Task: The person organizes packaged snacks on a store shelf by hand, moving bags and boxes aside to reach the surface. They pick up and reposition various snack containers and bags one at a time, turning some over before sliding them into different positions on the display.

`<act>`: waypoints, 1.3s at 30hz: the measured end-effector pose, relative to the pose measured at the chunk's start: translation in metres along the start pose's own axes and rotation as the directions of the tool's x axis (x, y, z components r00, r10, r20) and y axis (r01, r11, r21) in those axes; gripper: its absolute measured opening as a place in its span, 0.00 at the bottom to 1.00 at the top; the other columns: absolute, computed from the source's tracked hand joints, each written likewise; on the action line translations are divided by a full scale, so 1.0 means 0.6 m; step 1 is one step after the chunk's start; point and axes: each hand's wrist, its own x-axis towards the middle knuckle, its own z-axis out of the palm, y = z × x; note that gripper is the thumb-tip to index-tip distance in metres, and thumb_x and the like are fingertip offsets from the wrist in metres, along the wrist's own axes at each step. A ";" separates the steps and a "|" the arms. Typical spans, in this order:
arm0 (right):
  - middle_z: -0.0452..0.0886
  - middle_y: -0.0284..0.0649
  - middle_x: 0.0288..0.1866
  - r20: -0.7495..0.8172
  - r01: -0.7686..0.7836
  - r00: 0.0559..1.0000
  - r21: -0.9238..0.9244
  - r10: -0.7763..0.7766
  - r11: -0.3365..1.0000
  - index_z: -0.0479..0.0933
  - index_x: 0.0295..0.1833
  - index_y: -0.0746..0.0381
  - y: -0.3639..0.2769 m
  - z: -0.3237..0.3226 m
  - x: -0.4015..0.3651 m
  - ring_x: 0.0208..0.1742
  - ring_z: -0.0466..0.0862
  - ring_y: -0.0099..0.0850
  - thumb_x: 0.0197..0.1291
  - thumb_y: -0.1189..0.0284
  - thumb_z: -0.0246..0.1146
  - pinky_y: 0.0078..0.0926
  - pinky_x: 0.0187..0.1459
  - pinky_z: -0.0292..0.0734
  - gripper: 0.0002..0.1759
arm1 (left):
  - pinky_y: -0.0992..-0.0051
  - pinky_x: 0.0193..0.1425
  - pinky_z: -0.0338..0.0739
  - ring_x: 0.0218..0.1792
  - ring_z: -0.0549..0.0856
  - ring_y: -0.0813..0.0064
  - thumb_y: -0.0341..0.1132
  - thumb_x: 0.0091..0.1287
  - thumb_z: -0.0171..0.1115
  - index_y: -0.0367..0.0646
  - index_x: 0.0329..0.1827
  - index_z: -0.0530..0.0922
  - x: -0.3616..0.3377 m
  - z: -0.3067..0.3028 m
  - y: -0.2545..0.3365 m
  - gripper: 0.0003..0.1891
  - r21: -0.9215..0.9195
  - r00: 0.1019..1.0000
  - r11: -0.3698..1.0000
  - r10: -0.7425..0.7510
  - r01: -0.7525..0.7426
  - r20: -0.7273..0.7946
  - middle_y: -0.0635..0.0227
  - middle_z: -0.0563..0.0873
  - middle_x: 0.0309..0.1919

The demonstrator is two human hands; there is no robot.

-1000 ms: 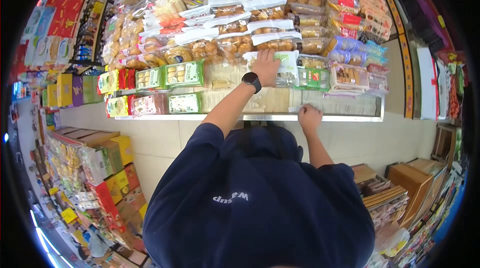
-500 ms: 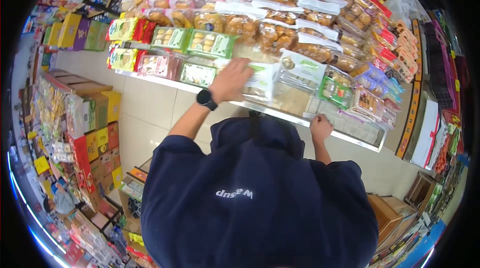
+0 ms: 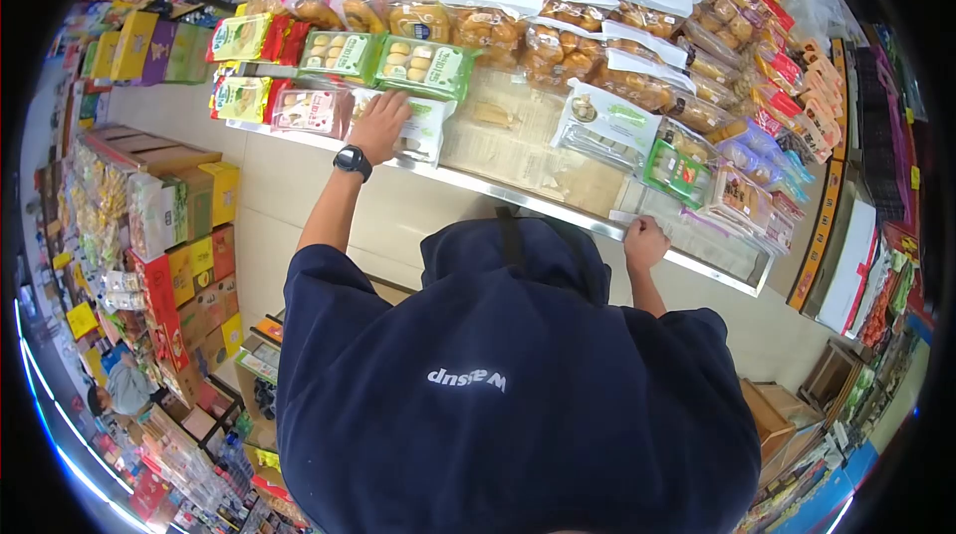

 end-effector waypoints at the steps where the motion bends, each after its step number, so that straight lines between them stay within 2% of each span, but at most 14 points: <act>1: 0.88 0.40 0.31 -0.006 0.012 1.000 0.004 -0.012 1.000 0.86 0.38 0.53 0.001 -0.002 -0.001 0.37 0.88 0.46 0.63 0.62 0.62 0.48 0.50 0.74 0.10 | 0.54 0.84 0.61 0.78 0.67 0.49 0.24 0.52 0.70 0.43 0.60 0.74 0.004 0.010 0.000 0.29 0.008 1.000 1.000 -0.008 0.008 0.000 0.55 0.72 0.74; 5: 0.88 0.40 0.31 -0.035 0.052 0.998 0.011 -0.052 0.999 0.86 0.37 0.53 0.002 -0.004 -0.002 0.36 0.87 0.46 0.61 0.62 0.62 0.49 0.49 0.74 0.10 | 0.49 0.81 0.65 0.80 0.66 0.51 0.26 0.54 0.74 0.44 0.59 0.75 0.002 0.007 0.010 0.28 0.077 0.993 0.990 -0.118 0.116 0.023 0.57 0.71 0.75; 9: 0.88 0.41 0.31 -0.055 0.064 0.997 0.034 -0.063 0.997 0.86 0.36 0.53 0.000 -0.005 0.001 0.37 0.87 0.46 0.60 0.62 0.61 0.48 0.49 0.74 0.10 | 0.51 0.80 0.66 0.81 0.64 0.46 0.32 0.57 0.74 0.43 0.58 0.79 0.007 -0.018 0.055 0.24 0.204 0.957 0.949 -0.268 0.243 0.107 0.49 0.68 0.78; 10: 0.88 0.41 0.31 -0.056 0.067 0.996 0.037 -0.064 0.997 0.86 0.36 0.53 -0.001 -0.006 0.000 0.37 0.87 0.46 0.60 0.63 0.61 0.48 0.50 0.74 0.10 | 0.52 0.75 0.71 0.76 0.70 0.45 0.31 0.58 0.72 0.42 0.54 0.81 0.012 -0.014 0.072 0.19 0.226 0.976 0.953 -0.217 0.204 0.032 0.47 0.74 0.72; 12: 0.88 0.41 0.32 -0.042 0.052 0.998 0.033 -0.050 0.998 0.86 0.36 0.53 -0.004 -0.008 0.000 0.37 0.87 0.46 0.60 0.62 0.61 0.49 0.50 0.73 0.10 | 0.53 0.56 0.81 0.54 0.84 0.52 0.28 0.53 0.70 0.41 0.48 0.82 0.050 -0.013 0.121 0.17 -0.103 0.991 0.986 -0.132 0.128 -0.032 0.55 0.83 0.48; 13: 0.88 0.41 0.32 -0.033 0.047 0.998 0.028 -0.047 0.998 0.86 0.36 0.53 -0.005 -0.009 -0.001 0.37 0.87 0.46 0.60 0.62 0.60 0.49 0.50 0.73 0.11 | 0.54 0.55 0.82 0.52 0.85 0.52 0.31 0.53 0.72 0.42 0.49 0.82 0.080 -0.046 0.175 0.19 -0.191 0.986 0.967 -0.165 0.168 0.031 0.56 0.84 0.46; 14: 0.88 0.40 0.31 -0.051 0.056 0.997 0.025 -0.054 0.998 0.86 0.35 0.53 -0.006 -0.008 -0.001 0.36 0.86 0.46 0.59 0.63 0.61 0.48 0.49 0.73 0.09 | 0.56 0.58 0.80 0.52 0.84 0.52 0.39 0.51 0.78 0.42 0.52 0.79 0.099 -0.041 0.209 0.26 -0.307 0.988 0.952 -0.036 -0.013 -0.152 0.54 0.82 0.48; 15: 0.88 0.39 0.30 -0.070 0.064 0.996 0.019 -0.062 0.998 0.85 0.35 0.53 -0.005 -0.006 -0.003 0.36 0.86 0.45 0.59 0.64 0.62 0.48 0.48 0.73 0.08 | 0.55 0.63 0.79 0.56 0.83 0.50 0.40 0.52 0.79 0.42 0.53 0.79 0.131 -0.066 0.253 0.26 -0.412 0.994 0.910 -0.004 -0.043 -0.113 0.52 0.82 0.51; 17: 0.88 0.39 0.30 -0.084 0.067 0.994 0.009 -0.066 0.998 0.85 0.34 0.53 -0.004 -0.004 -0.001 0.35 0.86 0.44 0.58 0.64 0.63 0.47 0.47 0.73 0.07 | 0.53 0.72 0.73 0.66 0.78 0.47 0.42 0.51 0.81 0.41 0.56 0.79 0.211 -0.052 0.328 0.30 -0.388 0.933 0.870 0.192 -0.305 -0.303 0.49 0.80 0.61; 19: 0.88 0.39 0.30 -0.074 0.061 0.995 0.001 -0.060 0.998 0.85 0.34 0.53 -0.002 -0.003 -0.002 0.35 0.86 0.45 0.58 0.64 0.63 0.48 0.47 0.73 0.08 | 0.49 0.81 0.63 0.76 0.69 0.44 0.43 0.47 0.84 0.40 0.57 0.80 0.269 -0.049 0.403 0.35 -0.252 0.922 0.914 0.238 -0.319 -0.305 0.47 0.73 0.73; 22: 0.88 0.40 0.29 -0.065 0.052 0.996 -0.035 -0.054 0.998 0.85 0.34 0.53 -0.005 -0.006 -0.001 0.34 0.86 0.44 0.58 0.64 0.62 0.47 0.47 0.73 0.08 | 0.45 0.83 0.58 0.80 0.64 0.43 0.45 0.42 0.87 0.39 0.58 0.80 0.342 -0.015 0.463 0.39 -0.203 0.936 0.921 0.296 -0.332 -0.189 0.46 0.68 0.78; 29: 0.88 0.39 0.30 -0.079 0.065 0.995 -0.008 -0.066 0.998 0.84 0.33 0.53 0.000 -0.002 -0.002 0.35 0.86 0.43 0.57 0.65 0.62 0.46 0.48 0.73 0.07 | 0.43 0.83 0.56 0.78 0.66 0.43 0.44 0.35 0.88 0.41 0.59 0.82 0.388 0.060 0.475 0.42 -0.120 0.921 0.936 0.293 -0.331 -0.256 0.44 0.69 0.75; 35: 0.86 0.39 0.30 -0.081 0.087 0.993 -0.013 -0.088 0.996 0.83 0.34 0.53 -0.002 -0.003 0.003 0.36 0.86 0.43 0.57 0.64 0.61 0.47 0.48 0.72 0.08 | 0.43 0.81 0.59 0.73 0.70 0.44 0.43 0.34 0.88 0.42 0.57 0.82 0.352 -0.014 0.462 0.41 -0.175 0.935 0.919 0.340 -0.353 -0.099 0.45 0.73 0.71; 39: 0.88 0.43 0.33 -0.005 0.065 0.998 -0.021 -0.065 0.998 0.86 0.37 0.53 0.002 -0.007 -0.003 0.39 0.87 0.47 0.60 0.61 0.59 0.49 0.52 0.74 0.11 | 0.48 0.79 0.64 0.73 0.71 0.45 0.41 0.36 0.87 0.42 0.57 0.81 0.247 -0.095 0.384 0.40 -0.196 0.908 0.893 0.369 -0.405 -0.197 0.49 0.75 0.68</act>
